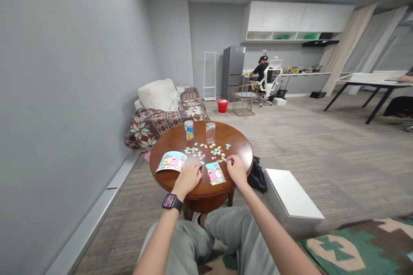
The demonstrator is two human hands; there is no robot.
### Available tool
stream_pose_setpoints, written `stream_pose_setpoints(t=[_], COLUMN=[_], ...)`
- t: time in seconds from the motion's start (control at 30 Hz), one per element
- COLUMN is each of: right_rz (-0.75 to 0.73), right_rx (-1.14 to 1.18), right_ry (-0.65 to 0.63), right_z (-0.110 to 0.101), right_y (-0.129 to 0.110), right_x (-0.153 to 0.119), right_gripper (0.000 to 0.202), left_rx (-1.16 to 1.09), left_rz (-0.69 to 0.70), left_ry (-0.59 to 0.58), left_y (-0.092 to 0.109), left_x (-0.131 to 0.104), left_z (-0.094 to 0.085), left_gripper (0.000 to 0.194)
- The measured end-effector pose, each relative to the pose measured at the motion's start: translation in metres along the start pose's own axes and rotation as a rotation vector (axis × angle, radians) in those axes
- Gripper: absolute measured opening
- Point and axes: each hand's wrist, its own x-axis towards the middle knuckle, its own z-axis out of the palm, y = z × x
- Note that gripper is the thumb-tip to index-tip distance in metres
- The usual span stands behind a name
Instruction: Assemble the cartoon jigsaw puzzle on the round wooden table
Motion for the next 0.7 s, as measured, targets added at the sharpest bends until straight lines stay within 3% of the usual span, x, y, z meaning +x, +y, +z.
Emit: stream_pose_setpoints(t=[0.7], right_rz=[-0.090], right_rx=[-0.189], right_ry=[-0.022], right_z=[-0.0012], right_y=[-0.0007], right_x=[-0.0044], right_gripper=[0.016], left_rx=[0.002], left_rz=[-0.003], left_ry=[-0.029], left_y=[0.0006], left_x=[0.0019], left_z=[0.0060], left_gripper=[0.042])
